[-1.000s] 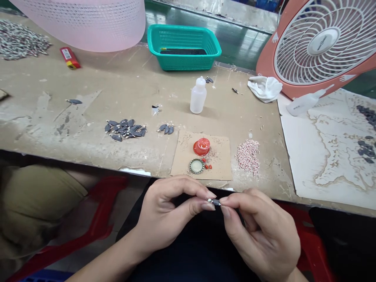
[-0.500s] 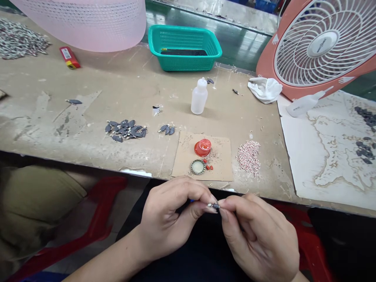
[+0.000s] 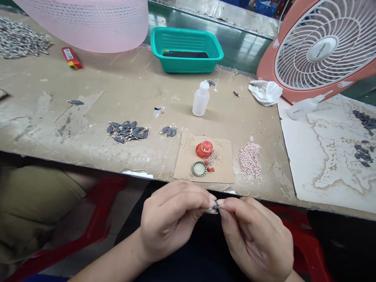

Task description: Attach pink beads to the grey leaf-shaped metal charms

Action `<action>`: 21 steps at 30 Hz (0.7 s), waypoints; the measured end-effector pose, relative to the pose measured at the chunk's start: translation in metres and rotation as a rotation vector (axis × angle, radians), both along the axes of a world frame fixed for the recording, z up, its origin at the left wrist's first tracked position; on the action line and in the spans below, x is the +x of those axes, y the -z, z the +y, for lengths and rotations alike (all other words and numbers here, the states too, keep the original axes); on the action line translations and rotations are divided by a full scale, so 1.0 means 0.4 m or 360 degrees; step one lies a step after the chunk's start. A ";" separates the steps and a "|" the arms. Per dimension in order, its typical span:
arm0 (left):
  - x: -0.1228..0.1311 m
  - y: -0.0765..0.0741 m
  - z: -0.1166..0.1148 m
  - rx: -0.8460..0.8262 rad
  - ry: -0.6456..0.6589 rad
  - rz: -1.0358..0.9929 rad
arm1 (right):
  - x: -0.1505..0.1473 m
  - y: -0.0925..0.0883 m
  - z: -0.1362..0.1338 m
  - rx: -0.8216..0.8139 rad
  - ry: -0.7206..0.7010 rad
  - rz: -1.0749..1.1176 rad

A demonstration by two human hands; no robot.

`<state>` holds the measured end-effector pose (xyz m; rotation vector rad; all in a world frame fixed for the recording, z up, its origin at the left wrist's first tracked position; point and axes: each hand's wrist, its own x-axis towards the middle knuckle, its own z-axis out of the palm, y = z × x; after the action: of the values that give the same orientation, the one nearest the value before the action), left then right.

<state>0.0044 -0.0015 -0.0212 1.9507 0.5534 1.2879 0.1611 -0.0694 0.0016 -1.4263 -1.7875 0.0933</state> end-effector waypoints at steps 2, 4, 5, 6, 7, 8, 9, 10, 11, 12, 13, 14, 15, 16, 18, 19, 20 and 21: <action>0.000 0.007 0.007 0.0151 -0.0063 -0.0093 | 0.001 0.007 -0.002 0.0001 0.0010 0.0130; -0.007 0.013 0.015 0.0346 -0.0107 -0.0119 | 0.004 0.018 -0.009 0.0013 0.0036 0.0281; -0.014 0.015 0.018 0.0440 -0.0116 -0.0098 | 0.006 0.025 -0.014 0.0013 0.0056 0.0348; -0.024 0.017 0.020 0.0517 -0.0111 -0.0047 | 0.009 0.032 -0.019 0.0017 0.0080 0.0404; -0.034 0.019 0.022 0.0578 -0.0102 0.0013 | 0.012 0.040 -0.024 0.0019 0.0103 0.0444; -0.044 0.020 0.023 0.0620 -0.0102 0.0065 | 0.015 0.047 -0.028 0.0019 0.0121 0.0463; -0.052 0.020 0.024 0.0655 -0.0103 0.0113 | 0.018 0.053 -0.031 0.0017 0.0135 0.0460; -0.058 0.021 0.024 0.0685 -0.0104 0.0144 | 0.021 0.057 -0.033 0.0021 0.0151 0.0441; -0.060 0.021 0.023 0.0709 -0.0096 0.0159 | 0.025 0.061 -0.033 0.0019 0.0163 0.0406; -0.058 0.019 0.021 0.0723 -0.0084 0.0140 | 0.028 0.064 -0.033 0.0016 0.0177 0.0365; -0.053 0.017 0.019 0.0690 -0.0083 0.0088 | 0.031 0.066 -0.032 0.0006 0.0187 0.0322; -0.046 0.013 0.015 0.0580 -0.0092 0.0019 | 0.035 0.068 -0.031 -0.0006 0.0195 0.0281; -0.037 0.007 0.010 0.0371 -0.0115 -0.0054 | 0.040 0.070 -0.030 -0.0022 0.0200 0.0248; -0.028 -0.001 0.005 0.0050 -0.0135 -0.0108 | 0.046 0.071 -0.029 -0.0036 0.0205 0.0224; -0.016 -0.018 -0.003 -0.0806 -0.0106 -0.0178 | 0.062 0.074 -0.025 -0.0045 0.0260 0.0183; -0.012 -0.027 -0.005 -0.1233 -0.0041 -0.0211 | 0.073 0.075 -0.024 -0.0058 0.0311 0.0150; -0.011 -0.034 -0.006 -0.1593 0.0043 -0.0260 | 0.086 0.077 -0.022 -0.0081 0.0375 0.0109; -0.012 -0.039 -0.005 -0.1870 0.0125 -0.0322 | 0.101 0.079 -0.020 -0.0115 0.0447 0.0062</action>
<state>-0.0003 -0.0035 -0.0057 0.8428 0.8541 0.7700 0.2014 -0.0775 -0.0300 -1.7014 -1.5496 0.0391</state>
